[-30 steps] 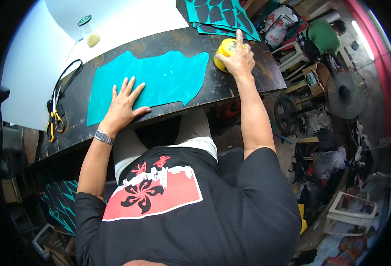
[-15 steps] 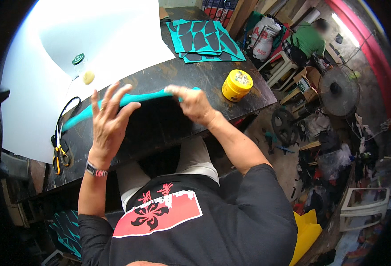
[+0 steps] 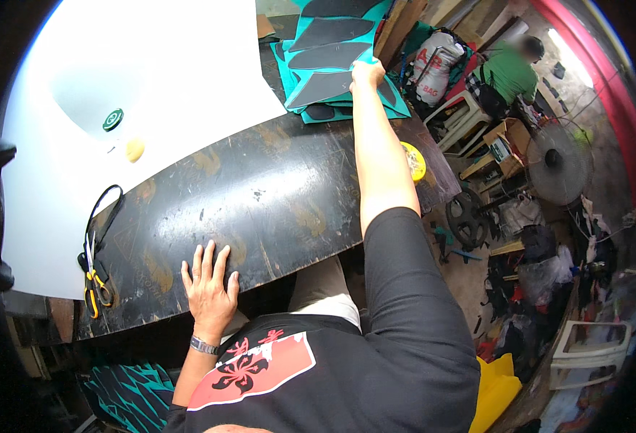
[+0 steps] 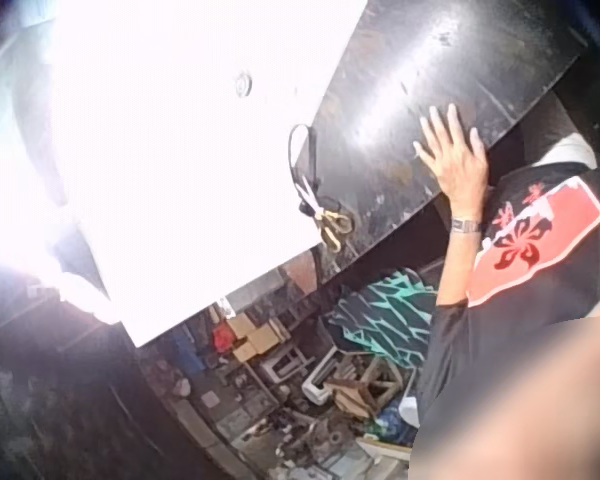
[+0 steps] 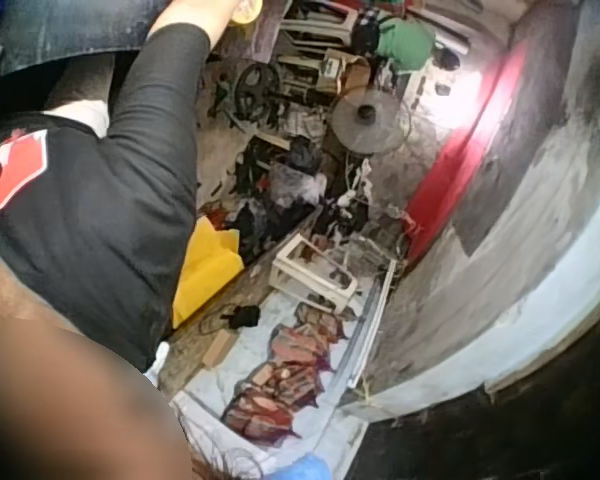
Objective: The person repeatedly rubs teal-colored material sheets on a dark worktable using a yellow round tool. The person handles multiple sheets, flipping and repositioning them while continuing to rub the surface. The person also uses scissors to cut a sheet at the start.
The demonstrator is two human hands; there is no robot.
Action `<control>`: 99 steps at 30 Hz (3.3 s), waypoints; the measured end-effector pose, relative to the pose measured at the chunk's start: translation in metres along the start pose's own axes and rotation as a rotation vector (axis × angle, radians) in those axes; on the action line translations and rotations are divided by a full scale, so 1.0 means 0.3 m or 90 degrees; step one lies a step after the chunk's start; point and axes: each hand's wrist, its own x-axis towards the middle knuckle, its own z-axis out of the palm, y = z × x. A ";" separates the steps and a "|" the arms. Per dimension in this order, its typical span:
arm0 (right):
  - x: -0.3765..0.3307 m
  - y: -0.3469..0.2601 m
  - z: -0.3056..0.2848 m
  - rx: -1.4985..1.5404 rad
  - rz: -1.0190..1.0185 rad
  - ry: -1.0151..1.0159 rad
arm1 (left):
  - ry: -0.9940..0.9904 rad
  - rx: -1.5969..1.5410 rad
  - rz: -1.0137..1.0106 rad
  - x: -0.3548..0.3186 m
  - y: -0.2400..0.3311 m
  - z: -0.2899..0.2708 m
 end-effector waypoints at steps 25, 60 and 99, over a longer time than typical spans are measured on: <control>-0.682 0.322 -0.195 -0.741 -0.561 -0.664 | 0.059 -0.039 0.015 0.015 0.002 -0.018; -0.764 0.379 -0.424 -0.586 -0.731 -0.656 | 0.145 0.017 -0.858 -1.394 -0.703 -0.161; -0.470 -0.018 -0.853 -0.613 -0.596 -0.127 | 0.107 -0.012 0.354 0.505 -0.078 0.013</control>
